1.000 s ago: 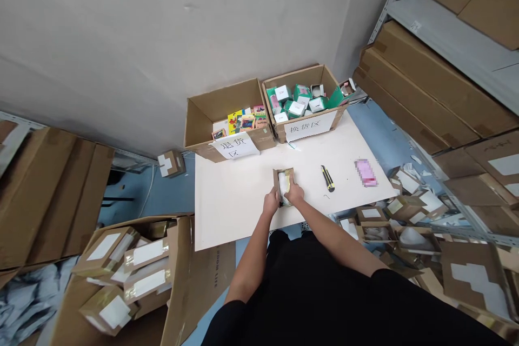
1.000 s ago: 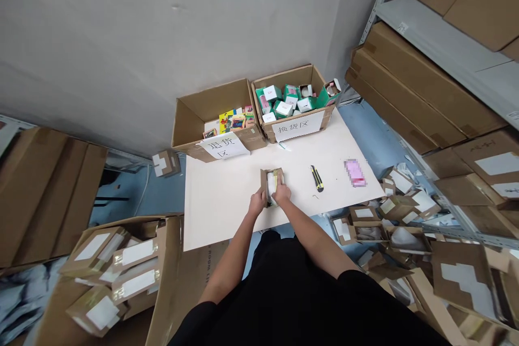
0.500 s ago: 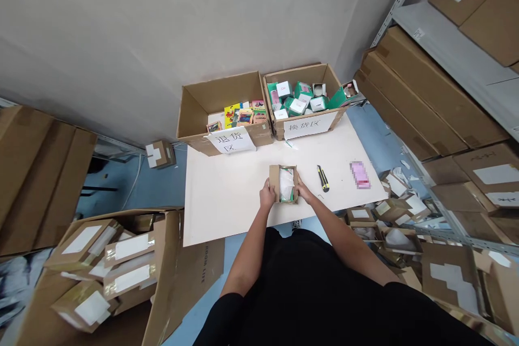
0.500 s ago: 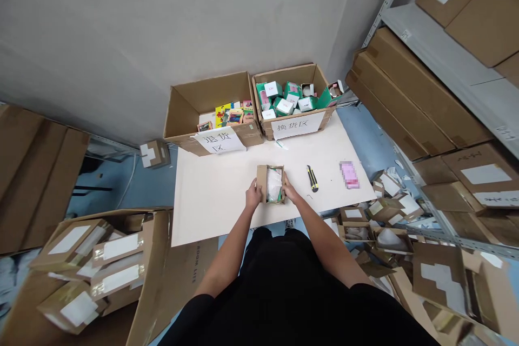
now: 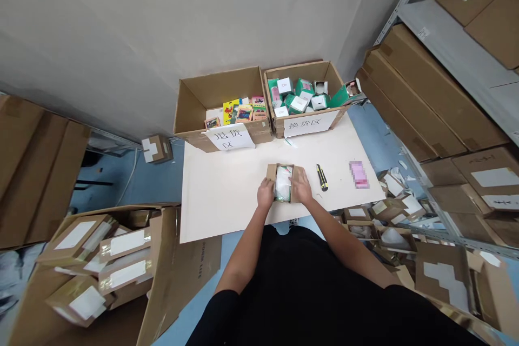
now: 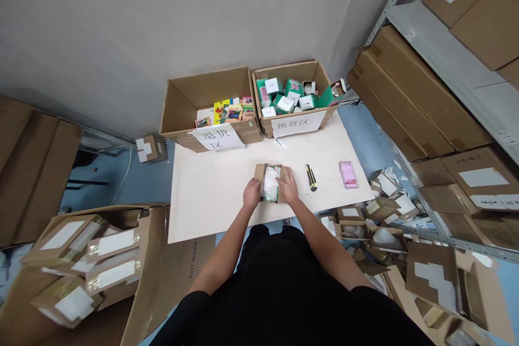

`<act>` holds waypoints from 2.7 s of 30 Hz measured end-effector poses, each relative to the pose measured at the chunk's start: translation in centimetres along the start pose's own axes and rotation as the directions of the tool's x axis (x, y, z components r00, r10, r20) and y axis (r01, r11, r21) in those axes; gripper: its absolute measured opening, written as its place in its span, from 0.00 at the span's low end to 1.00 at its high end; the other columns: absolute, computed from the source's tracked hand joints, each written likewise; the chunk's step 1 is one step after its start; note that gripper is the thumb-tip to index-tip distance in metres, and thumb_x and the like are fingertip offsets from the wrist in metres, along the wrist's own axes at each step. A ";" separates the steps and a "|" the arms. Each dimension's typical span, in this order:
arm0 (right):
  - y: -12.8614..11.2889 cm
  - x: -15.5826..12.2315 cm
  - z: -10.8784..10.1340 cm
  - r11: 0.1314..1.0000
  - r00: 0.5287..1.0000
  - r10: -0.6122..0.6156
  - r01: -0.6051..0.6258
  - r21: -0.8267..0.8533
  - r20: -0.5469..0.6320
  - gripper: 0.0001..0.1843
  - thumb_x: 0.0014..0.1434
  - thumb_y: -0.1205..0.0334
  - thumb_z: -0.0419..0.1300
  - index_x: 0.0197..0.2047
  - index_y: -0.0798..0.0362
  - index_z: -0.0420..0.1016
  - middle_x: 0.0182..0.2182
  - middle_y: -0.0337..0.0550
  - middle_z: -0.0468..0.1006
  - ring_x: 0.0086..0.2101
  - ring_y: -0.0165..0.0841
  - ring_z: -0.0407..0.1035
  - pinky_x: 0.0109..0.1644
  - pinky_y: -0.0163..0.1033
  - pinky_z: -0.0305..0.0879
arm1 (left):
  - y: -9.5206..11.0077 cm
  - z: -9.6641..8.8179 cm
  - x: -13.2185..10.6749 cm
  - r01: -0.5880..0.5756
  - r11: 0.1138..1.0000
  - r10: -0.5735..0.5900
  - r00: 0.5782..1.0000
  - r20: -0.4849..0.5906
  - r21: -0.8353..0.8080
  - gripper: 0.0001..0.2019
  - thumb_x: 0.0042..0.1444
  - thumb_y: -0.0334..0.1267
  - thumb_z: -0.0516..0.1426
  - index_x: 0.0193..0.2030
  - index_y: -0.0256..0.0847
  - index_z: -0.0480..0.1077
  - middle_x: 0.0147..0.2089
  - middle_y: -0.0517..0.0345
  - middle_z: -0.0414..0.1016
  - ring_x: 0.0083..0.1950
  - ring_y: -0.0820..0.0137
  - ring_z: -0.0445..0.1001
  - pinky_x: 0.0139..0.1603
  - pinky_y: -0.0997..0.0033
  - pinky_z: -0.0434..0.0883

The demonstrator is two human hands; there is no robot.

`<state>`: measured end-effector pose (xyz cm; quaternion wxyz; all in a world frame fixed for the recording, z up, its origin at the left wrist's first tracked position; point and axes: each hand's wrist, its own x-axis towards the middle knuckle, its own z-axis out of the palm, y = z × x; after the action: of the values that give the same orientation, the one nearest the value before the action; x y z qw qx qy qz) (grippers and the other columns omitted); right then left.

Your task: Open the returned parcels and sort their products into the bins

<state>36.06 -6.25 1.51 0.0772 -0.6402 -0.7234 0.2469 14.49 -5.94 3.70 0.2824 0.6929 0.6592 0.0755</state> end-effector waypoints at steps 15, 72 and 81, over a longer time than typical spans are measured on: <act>-3.1 1.1 1.1 0.934 0.940 -0.246 0.295 -0.201 0.236 0.67 0.48 0.60 0.79 0.82 0.41 0.46 0.81 0.52 0.32 0.77 0.62 0.28 0.75 0.73 0.31 | 0.8 -0.6 -1.7 -0.033 0.982 -0.022 0.959 0.284 0.188 0.16 0.67 0.33 0.54 0.48 0.42 0.84 0.84 0.56 0.46 0.54 0.60 0.83 0.59 0.60 0.77; -9.9 -0.4 -11.5 0.987 0.957 -0.148 0.128 -0.095 -0.249 0.34 0.68 0.56 0.58 0.76 0.44 0.62 0.77 0.45 0.52 0.73 0.57 0.43 0.68 0.57 0.64 | -3.1 -1.8 -1.0 0.163 0.932 -0.189 0.981 0.052 0.324 0.16 0.67 0.37 0.55 0.55 0.40 0.81 0.83 0.46 0.47 0.80 0.45 0.54 0.69 0.55 0.68; -7.6 6.2 -8.1 0.998 0.999 -0.002 -0.001 -0.062 -0.047 0.26 0.67 0.56 0.60 0.67 0.46 0.74 0.62 0.53 0.71 0.59 0.52 0.64 0.58 0.50 0.71 | -12.5 -6.9 -4.3 0.240 0.932 -0.236 0.971 -0.048 0.271 0.11 0.62 0.37 0.61 0.49 0.40 0.81 0.81 0.43 0.53 0.78 0.44 0.57 0.74 0.50 0.64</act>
<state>31.75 1.42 10.72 0.0743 -0.6475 -0.7290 0.2093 -0.23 -8.38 4.44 0.1859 0.6397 0.7443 -0.0464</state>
